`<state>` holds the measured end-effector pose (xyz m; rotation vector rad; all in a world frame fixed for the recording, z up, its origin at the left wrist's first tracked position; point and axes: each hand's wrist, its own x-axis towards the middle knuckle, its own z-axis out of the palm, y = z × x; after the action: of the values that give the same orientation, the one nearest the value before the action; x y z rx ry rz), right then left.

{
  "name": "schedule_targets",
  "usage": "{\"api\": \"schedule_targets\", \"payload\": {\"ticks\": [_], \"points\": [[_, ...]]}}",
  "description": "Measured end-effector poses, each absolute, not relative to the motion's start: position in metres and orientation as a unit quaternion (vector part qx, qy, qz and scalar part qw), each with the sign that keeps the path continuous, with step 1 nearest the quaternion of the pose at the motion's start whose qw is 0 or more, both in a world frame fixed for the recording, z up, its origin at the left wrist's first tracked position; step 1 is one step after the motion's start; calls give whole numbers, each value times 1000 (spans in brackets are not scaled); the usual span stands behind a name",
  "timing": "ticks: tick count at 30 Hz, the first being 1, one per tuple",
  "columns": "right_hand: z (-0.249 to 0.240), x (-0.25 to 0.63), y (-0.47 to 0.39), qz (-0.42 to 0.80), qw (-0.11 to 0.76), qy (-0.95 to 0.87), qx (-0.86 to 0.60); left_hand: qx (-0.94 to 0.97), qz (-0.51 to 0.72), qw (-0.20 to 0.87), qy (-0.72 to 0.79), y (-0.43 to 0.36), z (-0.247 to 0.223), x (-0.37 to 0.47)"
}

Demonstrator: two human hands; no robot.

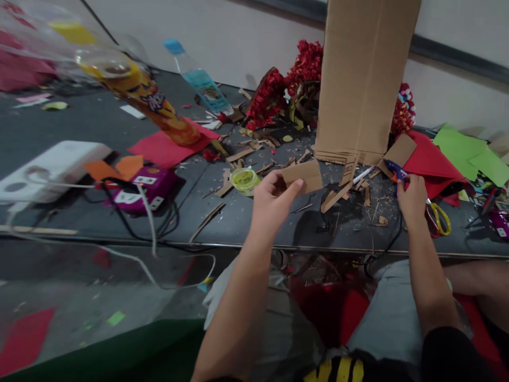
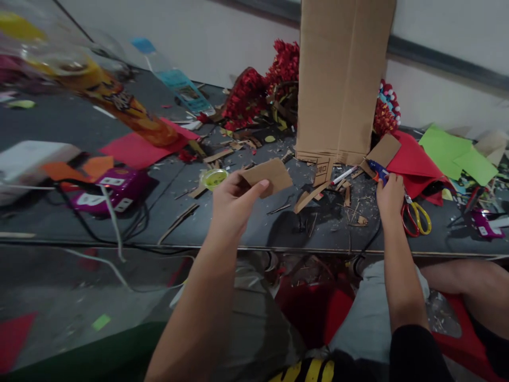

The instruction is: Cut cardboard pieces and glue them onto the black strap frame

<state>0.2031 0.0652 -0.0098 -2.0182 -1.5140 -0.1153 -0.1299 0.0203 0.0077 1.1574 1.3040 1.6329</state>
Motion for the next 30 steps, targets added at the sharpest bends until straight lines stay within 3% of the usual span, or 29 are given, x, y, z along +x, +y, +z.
{"api": "schedule_targets", "payload": {"ticks": [3, 14, 20, 30], "points": [[-2, 179, 35, -64, 325, -641, -693, 474, 621, 361, 509, 17, 9, -131], [-21, 121, -12, 123, 391, -678, -610, 598, 527, 278, 536, 9, 15, -123], [-23, 120, -17, 126, 395, -672, -613, 625, 460, 276, 567, 4, 20, -121], [-23, 117, -18, 119, 392, -683, -605, 636, 451, 264, 568, 0, 23, -119]]}}
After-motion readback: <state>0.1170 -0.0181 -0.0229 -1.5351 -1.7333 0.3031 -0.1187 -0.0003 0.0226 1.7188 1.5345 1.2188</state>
